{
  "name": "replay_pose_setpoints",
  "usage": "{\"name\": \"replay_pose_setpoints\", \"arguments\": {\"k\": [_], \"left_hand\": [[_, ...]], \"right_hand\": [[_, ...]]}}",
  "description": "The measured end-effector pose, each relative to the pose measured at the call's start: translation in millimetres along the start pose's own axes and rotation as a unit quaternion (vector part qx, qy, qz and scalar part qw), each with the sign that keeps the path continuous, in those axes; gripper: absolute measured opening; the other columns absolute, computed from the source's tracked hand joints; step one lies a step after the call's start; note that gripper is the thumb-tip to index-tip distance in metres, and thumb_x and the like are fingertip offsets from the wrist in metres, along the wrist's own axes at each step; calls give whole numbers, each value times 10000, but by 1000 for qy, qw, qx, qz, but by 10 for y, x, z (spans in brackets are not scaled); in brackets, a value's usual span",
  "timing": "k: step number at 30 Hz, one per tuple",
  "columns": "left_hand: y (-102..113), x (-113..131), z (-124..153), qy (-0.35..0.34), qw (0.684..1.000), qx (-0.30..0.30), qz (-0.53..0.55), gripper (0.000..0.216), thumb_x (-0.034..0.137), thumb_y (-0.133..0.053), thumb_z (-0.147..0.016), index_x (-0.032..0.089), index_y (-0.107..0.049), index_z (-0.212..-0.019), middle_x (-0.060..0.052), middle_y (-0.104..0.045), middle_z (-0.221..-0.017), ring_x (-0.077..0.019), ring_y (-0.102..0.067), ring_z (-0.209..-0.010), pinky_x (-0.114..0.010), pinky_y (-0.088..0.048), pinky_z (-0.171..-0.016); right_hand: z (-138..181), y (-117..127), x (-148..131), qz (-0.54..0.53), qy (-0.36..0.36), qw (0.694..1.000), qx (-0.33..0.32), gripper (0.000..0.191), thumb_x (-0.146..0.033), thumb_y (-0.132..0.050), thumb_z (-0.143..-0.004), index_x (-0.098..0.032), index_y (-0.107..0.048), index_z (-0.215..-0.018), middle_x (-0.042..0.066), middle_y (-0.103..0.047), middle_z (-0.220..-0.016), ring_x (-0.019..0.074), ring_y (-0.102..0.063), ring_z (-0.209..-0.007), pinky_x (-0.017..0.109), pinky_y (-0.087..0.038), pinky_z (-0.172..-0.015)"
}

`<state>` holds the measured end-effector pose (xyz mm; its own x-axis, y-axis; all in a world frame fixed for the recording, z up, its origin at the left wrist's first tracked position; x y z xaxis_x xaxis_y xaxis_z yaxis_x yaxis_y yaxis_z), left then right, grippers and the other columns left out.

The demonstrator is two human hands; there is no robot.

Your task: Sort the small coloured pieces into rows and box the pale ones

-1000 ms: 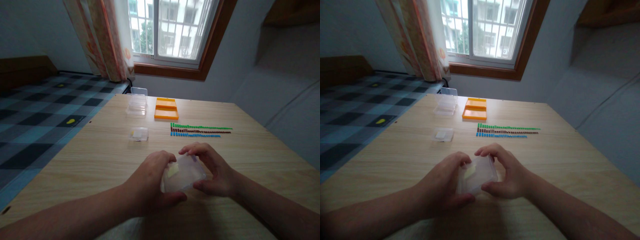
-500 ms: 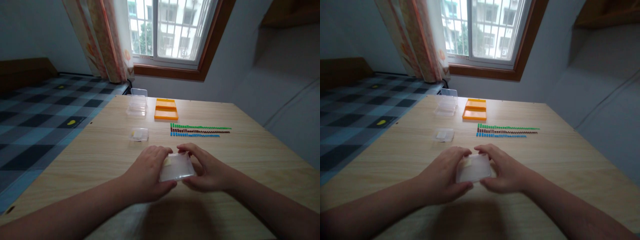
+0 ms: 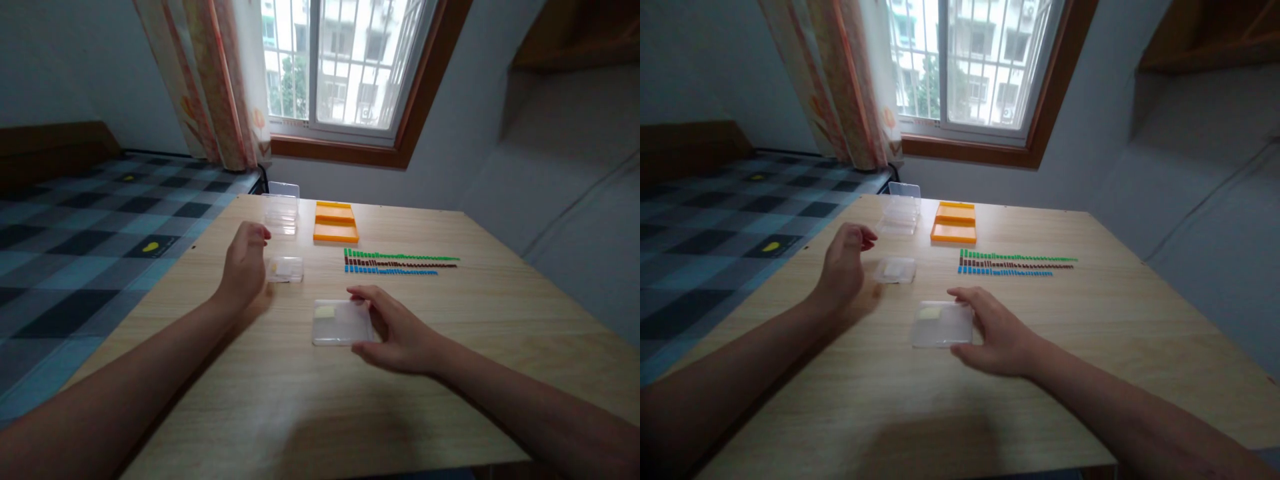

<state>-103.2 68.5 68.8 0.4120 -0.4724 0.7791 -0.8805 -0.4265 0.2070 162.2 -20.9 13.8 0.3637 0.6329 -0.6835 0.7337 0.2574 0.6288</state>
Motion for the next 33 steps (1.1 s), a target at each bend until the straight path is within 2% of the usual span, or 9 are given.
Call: {"name": "replay_pose_setpoints", "arguments": {"k": [1,4,9,16,21,26,33], "left_hand": [[53,-234,-32,66,997,38,31,307,437,-480,-999,236,-573,-786,-42,-610,-835,-227,-568,-818,-371,-466,-794],[103,-588,-76,125,987,89,51,352,409,-406,-1022,233,-540,-748,-47,-602,-802,-219,-560,-759,-349,-462,-711],[181,-825,-74,168,973,141,72,371,415,-368,-1032,224,-533,-760,-48,-599,-823,-204,-560,-754,-327,-450,-703],[165,-866,-24,193,965,152,96,389,510,-421,-995,224,-533,-758,-47,-604,-835,-205,-564,-782,-309,-453,-700],[156,-845,-11,194,964,151,99,374,496,-425,-987,220,-544,-765,-44,-604,-842,-206,-562,-793,-313,-449,-708],[146,-825,-6,193,965,147,99,365,481,-426,-986,217,-559,-772,-45,-608,-846,-210,-562,-804,-322,-443,-726],[135,-832,-4,196,964,143,107,403,548,-437,-973,221,-552,-768,-44,-608,-846,-214,-562,-810,-329,-447,-732]], "right_hand": [[-25,-16,-8,7,2,1000,4,760,-252,-750,-800,-260,-404,-1477,103,-545,-1345,232,-577,-1181,411,-505,-1025],[-122,-63,-57,36,13,999,13,740,-267,-730,-802,-239,-418,-1473,117,-559,-1348,252,-572,-1213,443,-485,-1052],[-336,-162,-132,84,23,996,19,730,-291,-739,-776,-190,-464,-1445,128,-622,-1268,264,-597,-1152,469,-480,-1035],[-656,-351,-174,122,44,991,32,544,-332,-766,-763,-171,-585,-1251,114,-657,-1213,270,-600,-1129,451,-473,-1007],[-770,-444,-221,140,69,987,23,373,-350,-780,-783,-204,-641,-1096,82,-647,-1235,259,-578,-1165,440,-444,-1036],[-810,-479,-221,149,70,986,20,364,-365,-780,-793,-212,-661,-1101,82,-622,-1277,261,-566,-1181,446,-440,-1046],[-889,-519,-202,150,62,986,19,385,-388,-790,-788,-213,-673,-1110,89,-617,-1299,271,-568,-1186,459,-443,-1051]]}}
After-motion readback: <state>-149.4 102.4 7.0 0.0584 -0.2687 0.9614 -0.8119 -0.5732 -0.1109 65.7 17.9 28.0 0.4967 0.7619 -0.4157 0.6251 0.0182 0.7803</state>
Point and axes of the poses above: each hand's wrist, its own z-axis away from the middle knuckle, its own y-axis out of the back of the hand, x = y × z, the point moved 10 cm from there along -z, towards the middle knuckle
